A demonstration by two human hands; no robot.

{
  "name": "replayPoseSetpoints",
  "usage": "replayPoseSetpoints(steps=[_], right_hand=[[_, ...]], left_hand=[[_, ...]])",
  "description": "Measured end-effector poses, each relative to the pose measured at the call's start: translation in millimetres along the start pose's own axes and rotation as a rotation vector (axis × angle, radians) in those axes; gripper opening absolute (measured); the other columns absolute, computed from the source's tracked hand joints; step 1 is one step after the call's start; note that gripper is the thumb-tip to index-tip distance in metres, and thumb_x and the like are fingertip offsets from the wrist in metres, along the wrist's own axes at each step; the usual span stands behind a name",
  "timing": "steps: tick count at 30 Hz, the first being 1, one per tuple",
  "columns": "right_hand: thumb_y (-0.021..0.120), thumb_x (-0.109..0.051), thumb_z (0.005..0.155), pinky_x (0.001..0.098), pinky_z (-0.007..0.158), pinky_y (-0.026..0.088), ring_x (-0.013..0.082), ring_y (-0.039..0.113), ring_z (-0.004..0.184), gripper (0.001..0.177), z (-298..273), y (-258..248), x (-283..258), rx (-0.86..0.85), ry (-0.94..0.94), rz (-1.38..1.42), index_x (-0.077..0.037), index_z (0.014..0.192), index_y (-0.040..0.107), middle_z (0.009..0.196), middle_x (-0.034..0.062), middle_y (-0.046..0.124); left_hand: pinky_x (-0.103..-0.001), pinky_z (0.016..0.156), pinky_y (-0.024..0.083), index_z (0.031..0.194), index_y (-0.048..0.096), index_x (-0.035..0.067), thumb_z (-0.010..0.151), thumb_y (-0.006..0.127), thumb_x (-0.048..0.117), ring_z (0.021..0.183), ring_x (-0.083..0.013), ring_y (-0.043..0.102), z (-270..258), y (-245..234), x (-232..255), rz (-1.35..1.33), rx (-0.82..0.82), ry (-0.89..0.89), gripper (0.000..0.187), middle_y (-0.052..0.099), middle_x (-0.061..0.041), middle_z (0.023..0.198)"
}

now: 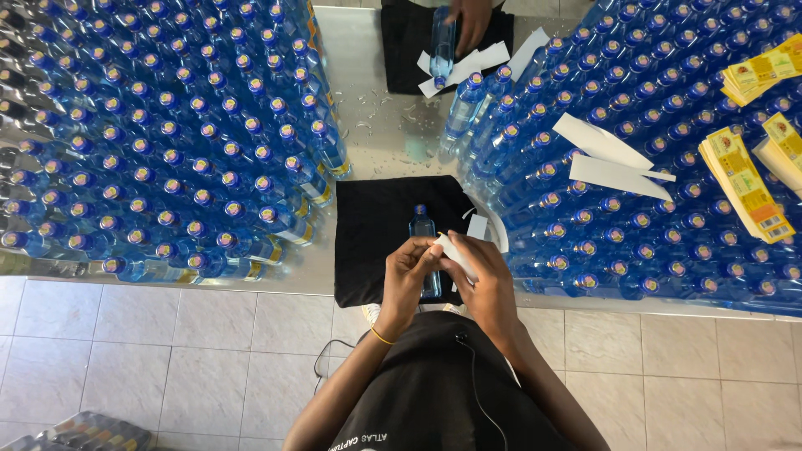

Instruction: The person repeatedly picks up a plastic water bottle, places a yellow label on it, and sets it aside. They also handle white paper strips, folding and placing them on the table. The task is performed at a table surrounded by stacks of bottled water.

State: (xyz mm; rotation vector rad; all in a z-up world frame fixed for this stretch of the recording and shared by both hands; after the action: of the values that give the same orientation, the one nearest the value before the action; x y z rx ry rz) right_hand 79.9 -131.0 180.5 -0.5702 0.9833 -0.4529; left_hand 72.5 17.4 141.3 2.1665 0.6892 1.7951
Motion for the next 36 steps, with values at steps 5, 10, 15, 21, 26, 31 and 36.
replayPoseSetpoints(steps=[5, 10, 15, 21, 26, 31, 36], right_hand=[[0.083, -0.019, 0.097, 0.0417, 0.085, 0.065, 0.0300, 0.079, 0.111, 0.052, 0.7, -10.0, 6.1, -0.013, 0.259, 0.435, -0.007, 0.145, 0.070, 0.132, 0.0146, 0.076], [0.079, -0.014, 0.100, 0.0423, 0.092, 0.065, 0.0259, 0.078, 0.100, 0.033, 5.1, -21.4, 11.3, 0.031, 0.413, 0.513, -0.002, 0.131, 0.079, 0.107, 0.0164, 0.080], [0.080, -0.010, 0.099, 0.0369, 0.090, 0.065, 0.0186, 0.077, 0.092, 0.023, -1.9, -23.6, 24.7, 0.024, 0.508, 0.541, -0.002, 0.120, 0.082, 0.095, 0.0128, 0.081], [0.077, -0.015, 0.103, 0.0425, 0.094, 0.061, 0.0124, 0.067, 0.088, 0.014, -0.5, -28.1, 32.3, 0.000, 0.575, 0.609, -0.005, 0.108, 0.085, 0.083, 0.0105, 0.078], [0.075, -0.015, 0.102, 0.0405, 0.090, 0.061, 0.0162, 0.072, 0.083, 0.016, -0.5, -29.1, 39.6, -0.066, 0.554, 0.700, -0.001, 0.104, 0.083, 0.076, 0.0166, 0.077], [0.075, -0.018, 0.100, 0.0385, 0.089, 0.061, 0.0181, 0.075, 0.082, 0.019, -2.0, -27.7, 31.2, -0.095, 0.579, 0.809, 0.000, 0.098, 0.081, 0.075, 0.0167, 0.078], [0.073, -0.016, 0.104, 0.0405, 0.093, 0.059, 0.0189, 0.075, 0.085, 0.018, -9.5, -22.7, 27.5, -0.046, 0.518, 0.670, -0.001, 0.103, 0.081, 0.079, 0.0185, 0.080]], left_hand=[[-0.037, 0.084, 0.065, 0.113, 0.069, -0.001, 0.111, 0.065, 0.011, 0.086, -0.0162, 0.074, 7.7, -1.7, -23.4, -0.080, -0.031, -0.088, 0.013, 0.074, -0.010, 0.090], [-0.040, 0.086, 0.066, 0.114, 0.070, 0.000, 0.111, 0.067, 0.014, 0.087, -0.0197, 0.077, 11.3, -3.5, -29.2, -0.034, -0.060, -0.090, 0.015, 0.075, -0.012, 0.092], [-0.029, 0.082, 0.059, 0.125, 0.070, -0.002, 0.104, 0.075, 0.009, 0.084, -0.0127, 0.071, 13.8, -1.5, -28.2, 0.041, -0.102, -0.031, 0.023, 0.070, -0.008, 0.084], [-0.030, 0.080, 0.060, 0.122, 0.075, -0.003, 0.104, 0.078, 0.012, 0.082, -0.0133, 0.073, 15.5, -5.6, -32.5, 0.149, -0.108, 0.004, 0.024, 0.077, -0.013, 0.086], [-0.037, 0.082, 0.061, 0.138, 0.068, -0.003, 0.099, 0.080, 0.008, 0.086, -0.0224, 0.076, 10.5, 8.3, -0.7, 0.220, -0.163, 0.123, 0.042, 0.079, -0.019, 0.089], [-0.044, 0.093, 0.060, 0.130, 0.067, 0.000, 0.096, 0.084, 0.008, 0.107, -0.0318, 0.074, 7.7, 20.3, 11.5, 0.307, -0.131, 0.303, 0.038, 0.076, -0.020, 0.114], [-0.043, 0.099, 0.060, 0.111, 0.081, 0.005, 0.099, 0.078, 0.005, 0.115, -0.0331, 0.076, -4.8, 28.2, 18.3, 0.573, -0.152, 0.506, 0.012, 0.078, -0.012, 0.117]])
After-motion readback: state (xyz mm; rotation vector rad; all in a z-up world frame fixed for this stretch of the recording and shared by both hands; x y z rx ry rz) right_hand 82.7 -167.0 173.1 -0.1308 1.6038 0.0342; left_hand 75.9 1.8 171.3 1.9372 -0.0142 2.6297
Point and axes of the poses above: each hand's wrist, its own z-axis towards the middle knuckle, its own y-axis out of the palm, x = y × z, the point moved 2 cm from there along z, towards the middle knuckle
